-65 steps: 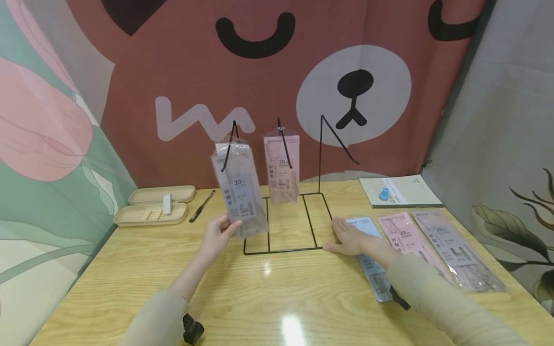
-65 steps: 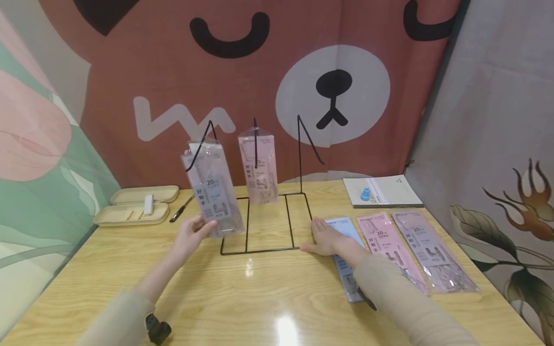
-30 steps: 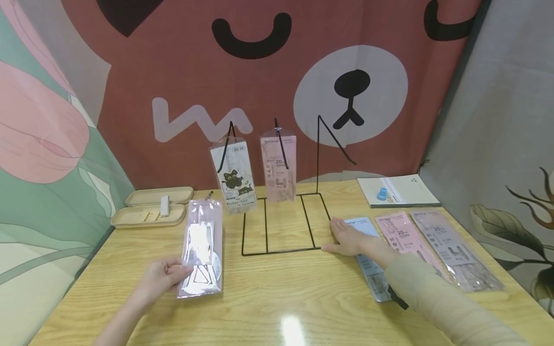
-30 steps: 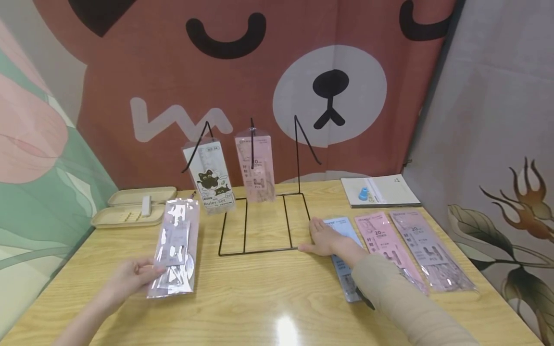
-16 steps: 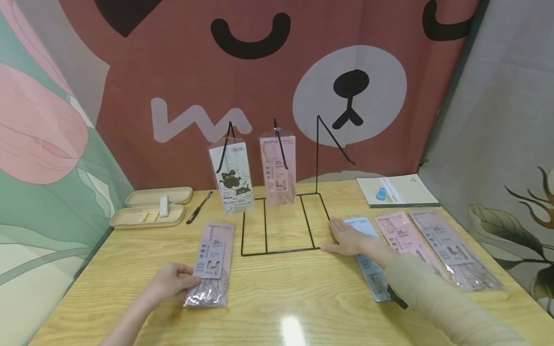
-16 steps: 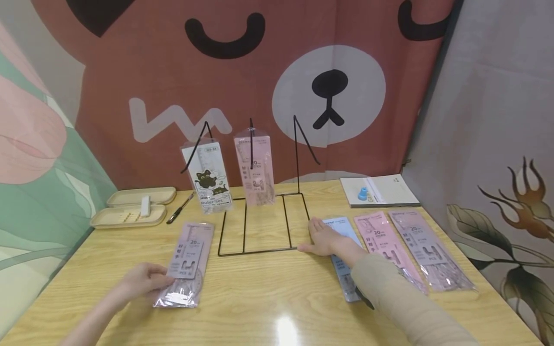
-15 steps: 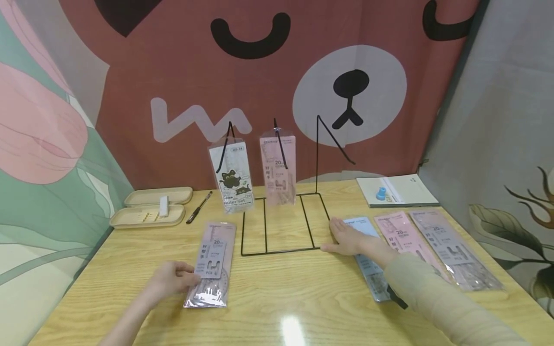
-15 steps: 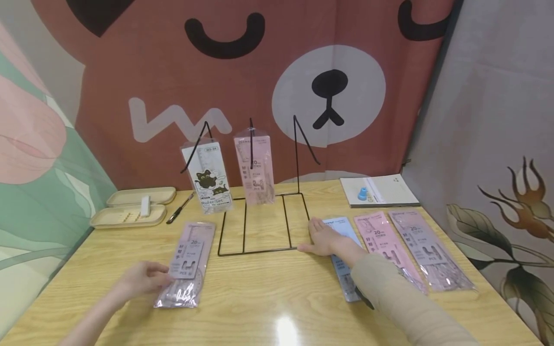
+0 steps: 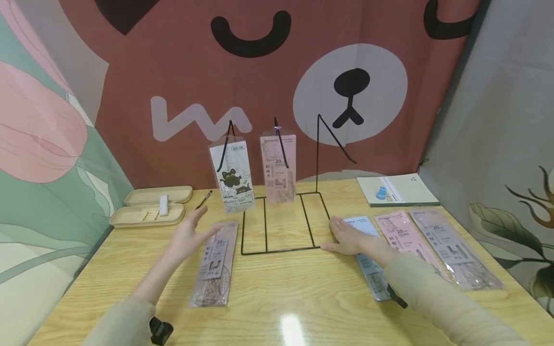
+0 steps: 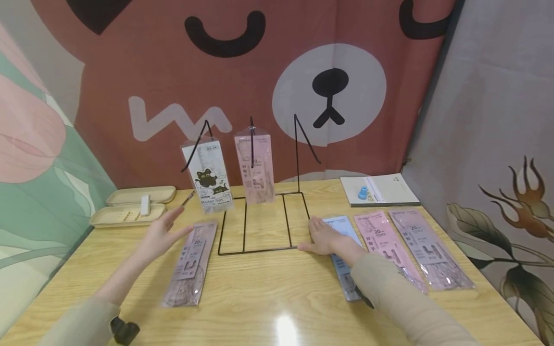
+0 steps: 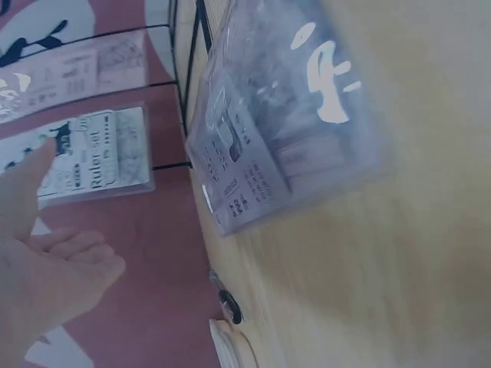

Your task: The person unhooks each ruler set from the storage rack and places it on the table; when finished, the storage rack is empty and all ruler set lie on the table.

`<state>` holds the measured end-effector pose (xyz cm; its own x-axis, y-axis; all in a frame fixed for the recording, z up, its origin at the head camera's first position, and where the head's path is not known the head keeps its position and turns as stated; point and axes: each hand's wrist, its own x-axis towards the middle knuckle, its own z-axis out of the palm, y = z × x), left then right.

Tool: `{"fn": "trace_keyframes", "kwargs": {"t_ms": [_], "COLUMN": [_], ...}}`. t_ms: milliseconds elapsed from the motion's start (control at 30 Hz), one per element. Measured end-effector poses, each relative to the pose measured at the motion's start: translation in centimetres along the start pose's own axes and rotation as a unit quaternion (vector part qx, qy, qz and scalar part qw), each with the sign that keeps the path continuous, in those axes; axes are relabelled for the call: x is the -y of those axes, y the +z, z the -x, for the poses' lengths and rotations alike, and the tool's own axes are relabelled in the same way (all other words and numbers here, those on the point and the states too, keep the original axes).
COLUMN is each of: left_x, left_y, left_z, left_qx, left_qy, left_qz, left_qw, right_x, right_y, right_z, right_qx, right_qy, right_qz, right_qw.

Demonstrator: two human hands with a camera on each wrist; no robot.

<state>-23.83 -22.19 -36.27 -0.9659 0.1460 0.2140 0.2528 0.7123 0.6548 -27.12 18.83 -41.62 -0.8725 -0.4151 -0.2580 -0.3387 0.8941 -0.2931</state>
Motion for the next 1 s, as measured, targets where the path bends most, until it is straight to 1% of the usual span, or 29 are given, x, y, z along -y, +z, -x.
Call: {"fn": "trace_keyframes", "kwargs": {"t_ms": [133, 233, 367, 433, 500, 600, 700, 767, 833, 933, 1000], "left_x": [0.0, 0.0, -0.3, -0.4, -0.5, -0.8, -0.9, -0.8, -0.6, -0.3, -0.1], "left_y": [0.7, 1.2, 1.8, 2.1, 2.5, 3.1, 3.8, 4.1, 4.3, 4.6, 4.6], "left_z": [-2.7, -4.3, -5.7, -6.2, -6.7, -7.5, -7.8, -8.0, -7.9, -7.8, -7.6], "left_qx": [0.007, 0.011, 0.021, 0.024, 0.026, 0.022, 0.009, -0.009, -0.025, -0.043, -0.051], "left_qy": [-0.003, -0.009, -0.014, -0.02, -0.028, -0.041, -0.056, -0.055, -0.051, -0.04, -0.042], "left_qz": [0.041, 0.048, 0.042, 0.05, 0.061, 0.093, 0.128, 0.141, 0.14, 0.121, 0.107], "left_qw": [0.9991, 0.9987, 0.9988, 0.9983, 0.9974, 0.9946, 0.9901, 0.9885, 0.9885, 0.9909, 0.992], "right_x": [0.0, 0.1, 0.1, 0.1, 0.1, 0.0, 0.0, -0.2, -0.2, -0.1, 0.0], "right_y": [0.0, 0.0, 0.0, 0.0, 0.0, -0.1, -0.1, 0.0, 0.1, 0.1, -0.1], "right_z": [0.0, 0.0, 0.0, 0.0, 0.0, 0.1, 0.1, 0.0, 0.0, 0.1, 0.3], "right_qx": [0.0, 0.001, 0.002, 0.003, 0.003, 0.002, 0.003, 0.003, 0.005, 0.005, 0.006], "right_qy": [0.0, -0.002, 0.001, 0.003, 0.003, 0.003, -0.003, -0.007, -0.01, -0.011, -0.01], "right_qz": [0.001, -0.001, -0.002, 0.0, 0.0, 0.002, 0.002, 0.003, 0.003, 0.002, 0.001], "right_qw": [1.0, 1.0, 1.0, 1.0, 1.0, 1.0, 1.0, 1.0, 1.0, 1.0, 1.0]}}
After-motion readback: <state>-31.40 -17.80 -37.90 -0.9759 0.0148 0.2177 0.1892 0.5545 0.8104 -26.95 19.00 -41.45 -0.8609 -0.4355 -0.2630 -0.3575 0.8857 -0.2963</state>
